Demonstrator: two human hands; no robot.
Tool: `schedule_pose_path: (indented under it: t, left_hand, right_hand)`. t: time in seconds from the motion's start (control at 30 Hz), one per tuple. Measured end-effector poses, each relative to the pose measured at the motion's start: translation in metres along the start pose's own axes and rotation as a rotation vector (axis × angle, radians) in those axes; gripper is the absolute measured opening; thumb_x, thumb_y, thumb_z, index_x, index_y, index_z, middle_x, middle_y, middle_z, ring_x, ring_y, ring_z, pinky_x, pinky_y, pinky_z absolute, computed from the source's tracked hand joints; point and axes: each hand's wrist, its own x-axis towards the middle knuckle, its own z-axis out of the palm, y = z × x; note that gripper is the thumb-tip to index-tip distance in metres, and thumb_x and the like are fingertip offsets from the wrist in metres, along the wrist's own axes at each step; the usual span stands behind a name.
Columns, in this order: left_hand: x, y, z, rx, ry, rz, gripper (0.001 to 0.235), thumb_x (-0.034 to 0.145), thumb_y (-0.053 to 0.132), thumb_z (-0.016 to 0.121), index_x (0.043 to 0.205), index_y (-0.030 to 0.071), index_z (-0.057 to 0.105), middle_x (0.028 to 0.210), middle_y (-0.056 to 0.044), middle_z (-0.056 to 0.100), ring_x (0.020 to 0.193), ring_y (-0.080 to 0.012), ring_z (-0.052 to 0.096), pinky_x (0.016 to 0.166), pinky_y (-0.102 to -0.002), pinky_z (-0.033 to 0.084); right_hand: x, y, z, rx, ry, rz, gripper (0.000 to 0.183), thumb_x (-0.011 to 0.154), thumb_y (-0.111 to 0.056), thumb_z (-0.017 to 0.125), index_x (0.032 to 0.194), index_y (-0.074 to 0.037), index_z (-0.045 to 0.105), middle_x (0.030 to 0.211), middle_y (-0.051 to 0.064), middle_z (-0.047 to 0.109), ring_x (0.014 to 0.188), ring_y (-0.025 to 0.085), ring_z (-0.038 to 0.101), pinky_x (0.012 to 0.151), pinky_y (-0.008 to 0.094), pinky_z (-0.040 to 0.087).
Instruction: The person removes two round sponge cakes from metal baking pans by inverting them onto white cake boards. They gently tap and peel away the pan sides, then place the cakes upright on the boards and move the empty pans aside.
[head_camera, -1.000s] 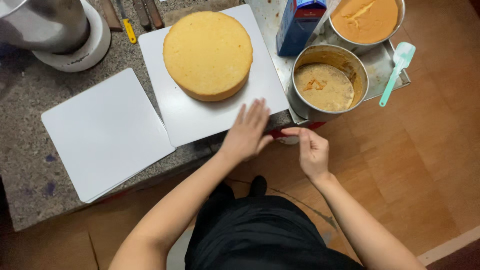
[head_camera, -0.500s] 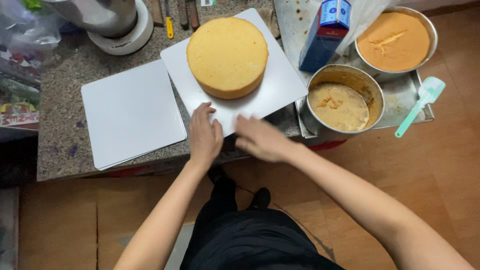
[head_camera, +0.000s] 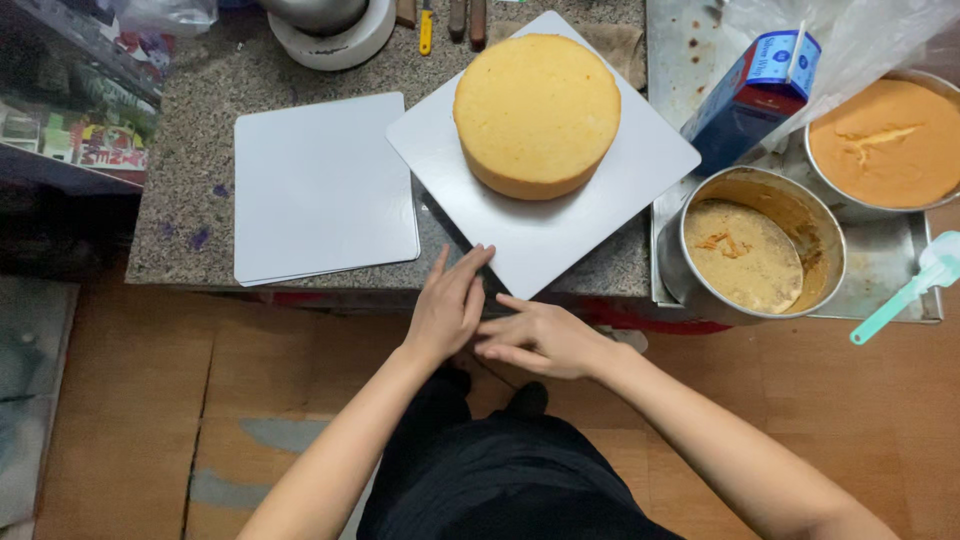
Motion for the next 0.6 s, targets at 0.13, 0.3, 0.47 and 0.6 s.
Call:
schedule_pose_path:
  t: [0.13,0.3,0.47,0.6]
  left_hand:
    - [0.001,-0.018,-0.018,-0.124,0.179,-0.122,0.035,0.103,0.009,0.049,0.136,0.006,0.059,0.142,-0.01,0.063,0.138,-0.025,0.055,0.128,-0.049,0.028]
    - [0.036,-0.057,-0.039,-0.229,0.433,-0.163,0.034,0.102,0.007,0.047,0.135,-0.002,0.053,0.142,-0.02,0.056,0.137,-0.0337,0.051,0.117,-0.045,0.039]
    - [0.059,-0.092,-0.048,-0.343,0.508,-0.233,0.039,0.105,0.009,0.045,0.14,-0.005,0.051,0.146,-0.021,0.056,0.141,-0.0331,0.049,0.117,-0.042,0.037]
    - [0.075,-0.119,-0.046,-0.511,0.396,-0.441,0.045,0.107,0.021,0.04,0.143,-0.003,0.052,0.144,-0.019,0.059,0.135,-0.0285,0.056,0.113,-0.038,0.042]
  right_hand:
    - [0.011,0.008,-0.019,-0.06,0.308,0.642,0.041,0.106,-0.036,0.041,0.125,-0.012,0.068,0.145,0.004,0.067,0.142,0.02,0.061,0.137,0.043,0.016]
    - [0.056,0.0,0.006,-0.715,0.48,0.601,0.083,0.099,-0.047,0.064,0.145,0.019,0.043,0.152,0.04,0.029,0.145,0.049,0.024,0.121,0.059,0.02]
    - [0.055,-0.024,0.04,-0.23,0.318,0.133,0.042,0.102,-0.037,0.064,0.138,-0.015,0.062,0.158,0.008,0.048,0.155,0.028,0.039,0.132,0.051,0.023]
    - [0.053,0.0,0.009,-0.714,0.92,0.669,0.065,0.108,-0.032,0.059,0.148,0.017,0.043,0.154,0.042,0.037,0.146,0.054,0.031,0.119,0.059,0.019]
